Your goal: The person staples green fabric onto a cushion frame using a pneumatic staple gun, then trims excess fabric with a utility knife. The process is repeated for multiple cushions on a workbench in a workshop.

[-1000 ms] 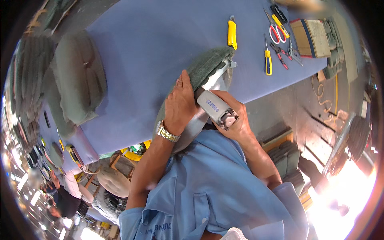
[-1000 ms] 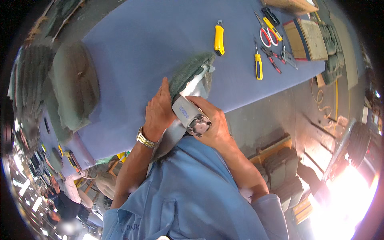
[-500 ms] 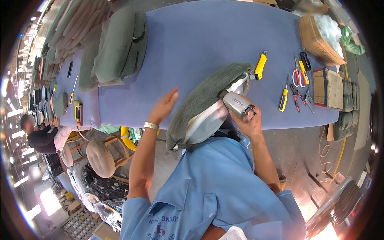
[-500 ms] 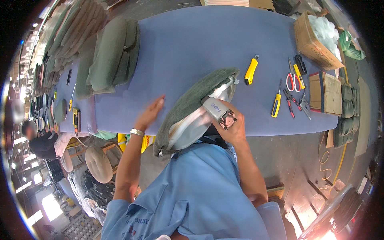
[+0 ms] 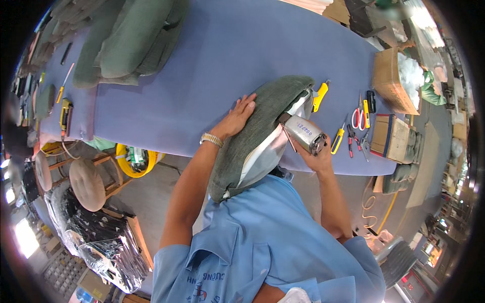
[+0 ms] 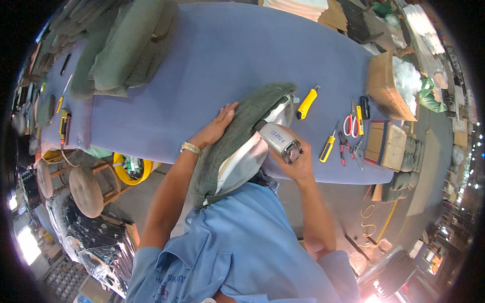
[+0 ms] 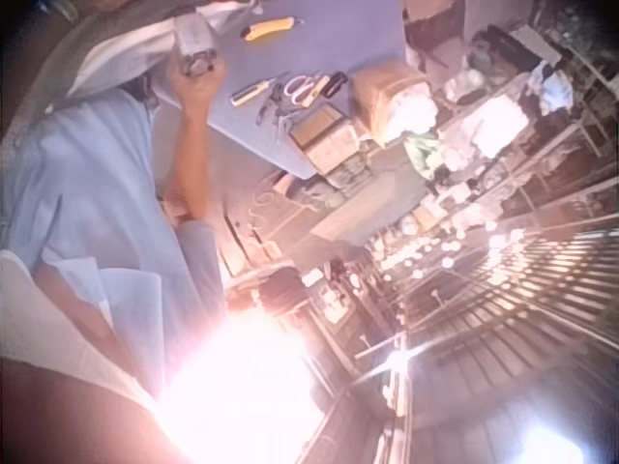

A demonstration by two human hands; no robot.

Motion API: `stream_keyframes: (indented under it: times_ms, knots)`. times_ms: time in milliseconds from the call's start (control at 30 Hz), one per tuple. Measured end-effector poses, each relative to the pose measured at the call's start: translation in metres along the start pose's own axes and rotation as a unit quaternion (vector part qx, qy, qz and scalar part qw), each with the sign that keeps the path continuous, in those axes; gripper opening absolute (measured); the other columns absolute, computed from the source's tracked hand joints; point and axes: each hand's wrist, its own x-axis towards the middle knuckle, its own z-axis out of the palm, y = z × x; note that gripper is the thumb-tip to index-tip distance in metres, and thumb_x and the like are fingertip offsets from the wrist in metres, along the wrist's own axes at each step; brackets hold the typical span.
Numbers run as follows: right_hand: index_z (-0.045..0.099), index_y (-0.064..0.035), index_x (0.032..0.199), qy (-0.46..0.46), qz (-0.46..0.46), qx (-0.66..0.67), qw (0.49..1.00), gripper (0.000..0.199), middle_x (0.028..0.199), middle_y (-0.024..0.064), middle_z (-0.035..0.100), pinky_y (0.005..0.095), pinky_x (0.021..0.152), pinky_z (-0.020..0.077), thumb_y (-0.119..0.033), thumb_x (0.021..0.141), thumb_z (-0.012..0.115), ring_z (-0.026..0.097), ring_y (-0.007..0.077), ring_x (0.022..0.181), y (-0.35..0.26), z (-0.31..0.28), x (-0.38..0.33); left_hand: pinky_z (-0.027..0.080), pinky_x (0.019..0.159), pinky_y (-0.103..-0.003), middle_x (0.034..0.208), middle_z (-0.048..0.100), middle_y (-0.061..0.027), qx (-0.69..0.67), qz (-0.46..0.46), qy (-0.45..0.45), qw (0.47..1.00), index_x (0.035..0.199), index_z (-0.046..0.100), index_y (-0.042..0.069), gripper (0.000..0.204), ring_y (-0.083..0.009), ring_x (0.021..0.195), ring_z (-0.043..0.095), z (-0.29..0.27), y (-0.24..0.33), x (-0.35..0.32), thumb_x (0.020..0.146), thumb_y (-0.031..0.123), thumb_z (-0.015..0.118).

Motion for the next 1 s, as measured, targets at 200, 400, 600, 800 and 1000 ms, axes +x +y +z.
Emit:
stream_keyframes:
  times_ms: [200, 400, 600, 800, 1000]
  knots:
    - [0.075, 0.0016, 0.111, 0.029, 0.053, -0.070, 0.996, 0.031, 0.088, 0.0055, 0.075, 0.0288, 0.058, 0.0521, -0.016, 0.087, 0.082, 0.064, 0.0105, 0.064, -0.005, -0.001, 0.010, 0.002, 0.128, -0.053, 0.175, 0.007, -0.0129, 0.025, 0.019, -0.001, 1.000, 0.167, 0.021, 0.024, 0.070, -0.0301, 0.162, -0.002, 0.009, 0.021, 0.013, 0.109, 0.062, 0.022]
    - [0.067, 0.0019, 0.125, 0.001, 0.004, -0.023, 1.000, 0.044, 0.103, 0.0093, 0.076, 0.0277, 0.071, 0.0571, -0.011, 0.086, 0.081, 0.069, 0.0111, 0.082, -0.004, -0.006, 0.024, 0.004, 0.127, -0.057, 0.174, 0.009, -0.0197, 0.031, 0.081, 0.011, 0.996, 0.167, 0.018, 0.014, 0.075, -0.0351, 0.161, 0.002, 0.012, 0.051, -0.013, 0.108, 0.060, 0.027]
    - [0.065, 0.0025, 0.129, -0.026, 0.024, -0.012, 0.999, 0.055, 0.119, 0.0163, 0.075, 0.0320, 0.093, 0.0569, -0.004, 0.078, 0.083, 0.073, 0.0206, 0.106, -0.002, -0.006, 0.021, 0.019, 0.124, -0.061, 0.169, 0.016, -0.0303, 0.152, 0.090, 0.054, 0.983, 0.165, 0.014, 0.001, 0.086, -0.0475, 0.157, 0.013, 0.024, 0.079, -0.035, 0.104, 0.050, 0.050]
    - [0.065, 0.0014, 0.130, -0.007, 0.032, -0.005, 0.999, 0.060, 0.120, 0.0175, 0.074, 0.0350, 0.092, 0.0582, -0.003, 0.073, 0.083, 0.075, 0.0262, 0.106, -0.009, 0.001, 0.010, 0.028, 0.123, -0.055, 0.163, 0.024, -0.0357, 0.211, 0.062, 0.103, 0.970, 0.160, 0.012, -0.009, 0.089, -0.0530, 0.151, 0.026, 0.035, 0.083, -0.035, 0.099, 0.031, 0.064]
    - [0.065, 0.0020, 0.132, -0.061, -0.041, 0.008, 0.997, 0.056, 0.120, 0.0174, 0.073, 0.0329, 0.093, 0.0569, 0.001, 0.077, 0.079, 0.073, 0.0222, 0.106, -0.009, 0.000, 0.006, 0.036, 0.116, -0.064, 0.165, 0.026, -0.0301, 0.202, 0.059, 0.124, 0.970, 0.162, 0.014, -0.004, 0.094, -0.0479, 0.153, 0.028, 0.039, 0.081, -0.037, 0.092, 0.023, 0.070]
